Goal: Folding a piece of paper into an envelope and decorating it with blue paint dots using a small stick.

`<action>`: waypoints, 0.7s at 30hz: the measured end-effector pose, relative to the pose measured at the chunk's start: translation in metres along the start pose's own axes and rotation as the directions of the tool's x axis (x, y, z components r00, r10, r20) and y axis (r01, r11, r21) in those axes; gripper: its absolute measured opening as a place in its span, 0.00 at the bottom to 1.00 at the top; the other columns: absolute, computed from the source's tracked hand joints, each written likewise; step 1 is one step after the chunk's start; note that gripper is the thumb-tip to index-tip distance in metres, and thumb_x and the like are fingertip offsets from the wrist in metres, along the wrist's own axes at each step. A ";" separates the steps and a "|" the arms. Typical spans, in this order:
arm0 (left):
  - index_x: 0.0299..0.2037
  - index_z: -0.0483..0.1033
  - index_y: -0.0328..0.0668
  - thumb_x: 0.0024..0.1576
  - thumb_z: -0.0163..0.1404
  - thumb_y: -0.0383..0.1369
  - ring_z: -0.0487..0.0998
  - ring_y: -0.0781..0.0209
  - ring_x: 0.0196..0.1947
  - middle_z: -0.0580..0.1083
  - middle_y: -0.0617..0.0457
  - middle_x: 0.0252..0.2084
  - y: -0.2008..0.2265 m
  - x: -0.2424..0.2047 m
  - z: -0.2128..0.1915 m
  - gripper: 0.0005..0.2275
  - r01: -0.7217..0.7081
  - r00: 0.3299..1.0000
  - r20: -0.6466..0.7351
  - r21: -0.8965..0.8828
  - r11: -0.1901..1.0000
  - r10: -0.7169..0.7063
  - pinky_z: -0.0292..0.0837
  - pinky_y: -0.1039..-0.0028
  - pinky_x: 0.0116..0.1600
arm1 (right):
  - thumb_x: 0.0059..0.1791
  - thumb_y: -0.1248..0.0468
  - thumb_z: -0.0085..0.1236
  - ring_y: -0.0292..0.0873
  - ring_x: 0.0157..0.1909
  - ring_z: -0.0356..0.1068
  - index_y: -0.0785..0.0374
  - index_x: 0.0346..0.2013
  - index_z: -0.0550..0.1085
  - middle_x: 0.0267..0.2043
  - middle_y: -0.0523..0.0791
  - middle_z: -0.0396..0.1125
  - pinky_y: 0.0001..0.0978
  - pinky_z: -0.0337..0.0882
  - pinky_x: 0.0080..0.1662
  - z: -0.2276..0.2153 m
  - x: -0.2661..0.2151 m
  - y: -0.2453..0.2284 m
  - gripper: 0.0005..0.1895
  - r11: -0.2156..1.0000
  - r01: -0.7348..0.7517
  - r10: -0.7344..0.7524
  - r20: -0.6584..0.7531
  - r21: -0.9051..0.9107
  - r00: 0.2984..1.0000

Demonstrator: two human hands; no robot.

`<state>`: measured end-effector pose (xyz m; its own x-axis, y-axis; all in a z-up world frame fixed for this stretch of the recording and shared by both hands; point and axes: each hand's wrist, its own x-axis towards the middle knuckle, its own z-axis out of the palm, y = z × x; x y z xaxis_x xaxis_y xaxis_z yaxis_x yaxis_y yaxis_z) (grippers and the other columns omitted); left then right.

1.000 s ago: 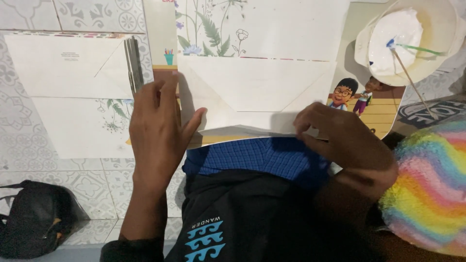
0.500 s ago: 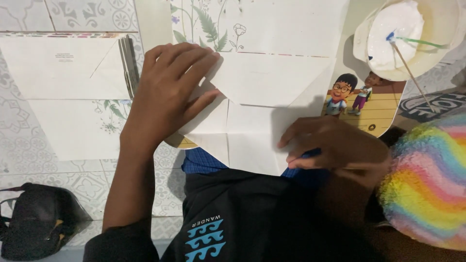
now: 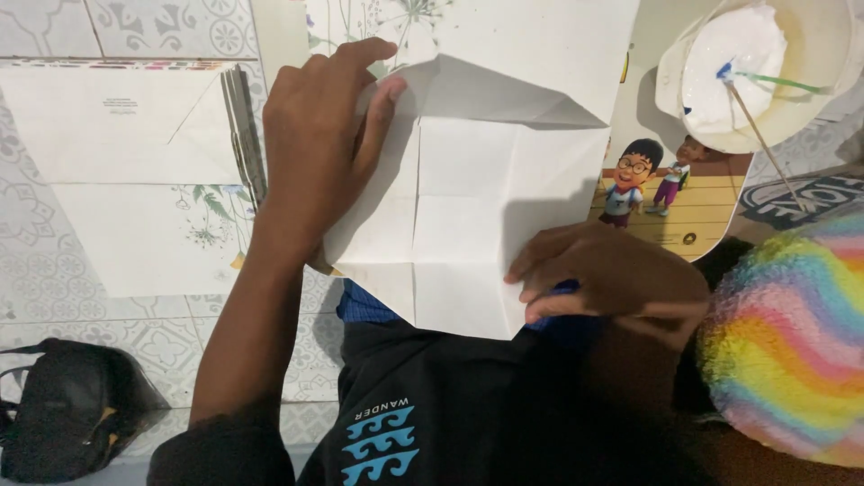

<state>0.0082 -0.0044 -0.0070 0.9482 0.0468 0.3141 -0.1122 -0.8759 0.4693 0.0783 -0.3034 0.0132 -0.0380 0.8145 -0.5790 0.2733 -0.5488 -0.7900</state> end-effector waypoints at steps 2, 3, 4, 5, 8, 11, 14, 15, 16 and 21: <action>0.54 0.75 0.35 0.69 0.54 0.30 0.67 0.59 0.27 0.73 0.50 0.32 0.000 0.003 0.005 0.08 0.008 1.000 -0.023 -0.005 1.000 -0.008 0.63 0.68 0.40 | 0.44 0.50 0.64 0.35 0.51 0.77 0.51 0.25 0.86 0.49 0.34 0.80 0.33 0.73 0.51 -0.001 0.001 -0.003 0.12 1.000 0.000 0.000 0.006 0.003 1.000; 0.54 0.74 0.36 0.68 0.55 0.30 0.64 0.60 0.25 0.71 0.51 0.30 0.001 0.003 0.008 0.08 0.027 0.999 -0.027 0.023 0.999 -0.026 0.63 0.69 0.38 | 0.46 0.53 0.61 0.35 0.47 0.79 0.52 0.26 0.84 0.45 0.36 0.79 0.31 0.76 0.48 -0.001 0.002 -0.002 0.10 0.995 0.103 -0.102 -0.061 0.006 0.993; 0.54 0.73 0.38 0.68 0.55 0.29 0.61 0.60 0.23 0.69 0.52 0.28 0.002 0.003 0.011 0.08 0.046 0.998 -0.033 0.051 0.998 -0.045 0.62 0.69 0.36 | 0.48 0.57 0.59 0.35 0.42 0.80 0.54 0.28 0.82 0.41 0.39 0.79 0.28 0.78 0.44 0.000 0.002 -0.002 0.08 0.979 0.205 -0.203 -0.128 0.002 0.971; 0.54 0.73 0.38 0.68 0.55 0.29 0.61 0.60 0.23 0.69 0.52 0.28 0.001 0.003 0.014 0.08 0.043 0.999 -0.035 0.051 0.998 -0.042 0.62 0.69 0.36 | 0.48 0.57 0.59 0.35 0.42 0.80 0.54 0.28 0.82 0.41 0.39 0.79 0.28 0.78 0.44 -0.001 0.003 -0.008 0.08 0.979 0.204 -0.202 -0.131 0.000 0.970; 0.49 0.73 0.37 0.65 0.58 0.31 0.63 0.61 0.23 0.71 0.51 0.31 0.002 0.003 0.023 0.08 0.041 0.998 -0.062 0.155 0.987 -0.031 0.64 0.71 0.34 | 0.43 0.66 0.66 0.41 0.47 0.74 0.56 0.33 0.75 0.46 0.39 0.74 0.32 0.79 0.45 -0.002 0.005 -0.021 0.08 0.865 0.286 -0.445 -0.364 -0.413 0.818; 0.47 0.71 0.35 0.62 0.58 0.29 0.66 0.57 0.30 0.70 0.49 0.36 0.004 0.007 0.025 0.09 -0.007 0.996 -0.088 0.135 0.991 0.019 0.63 0.69 0.40 | 0.45 0.46 0.65 0.46 0.49 0.65 0.53 0.51 0.77 0.49 0.47 0.63 0.42 0.69 0.46 0.001 0.011 -0.020 0.24 0.972 -0.030 -0.117 -0.586 -0.235 0.802; 0.46 0.72 0.35 0.59 0.61 0.27 0.67 0.54 0.35 0.68 0.46 0.42 0.007 0.008 0.022 0.11 -0.013 0.996 -0.088 0.135 0.991 0.025 0.64 0.68 0.40 | 0.48 0.42 0.65 0.59 0.67 0.55 0.53 0.65 0.65 0.69 0.57 0.53 0.53 0.67 0.59 -0.002 0.022 -0.017 0.37 0.916 -0.087 -0.227 -0.684 -0.392 0.693; 0.46 0.72 0.34 0.59 0.62 0.27 0.68 0.54 0.37 0.68 0.45 0.44 0.007 0.008 0.022 0.11 -0.015 0.996 -0.086 0.131 0.991 0.027 0.65 0.68 0.40 | 0.49 0.39 0.60 0.64 0.68 0.56 0.64 0.63 0.69 0.69 0.63 0.55 0.58 0.63 0.63 -0.005 0.026 -0.017 0.38 0.880 -0.162 -0.236 -0.708 -0.446 0.666; 0.46 0.73 0.33 0.58 0.63 0.26 0.68 0.54 0.38 0.68 0.45 0.47 0.007 0.007 0.022 0.12 -0.018 0.996 -0.083 0.127 0.992 0.028 0.66 0.68 0.41 | 0.51 0.36 0.55 0.69 0.70 0.58 0.76 0.61 0.73 0.68 0.69 0.57 0.63 0.60 0.67 -0.008 0.030 -0.017 0.44 0.837 -0.237 -0.248 -0.728 -0.493 0.639; 0.51 0.75 0.34 0.59 0.62 0.29 0.68 0.51 0.49 0.68 0.45 0.54 0.006 0.003 0.023 0.14 -0.068 0.997 -0.019 0.239 0.969 0.075 0.67 0.63 0.50 | 0.39 0.52 0.75 0.68 0.73 0.56 0.78 0.62 0.70 0.71 0.65 0.57 0.64 0.63 0.66 -0.010 0.036 -0.015 0.45 0.825 -0.298 -0.166 -0.711 -0.479 0.684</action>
<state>0.0171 -0.0203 -0.0226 0.9312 -0.0094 0.3643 -0.1020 -0.9665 0.2357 0.0825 -0.2636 0.0062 0.6117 0.7817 -0.1216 0.6978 -0.6056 -0.3826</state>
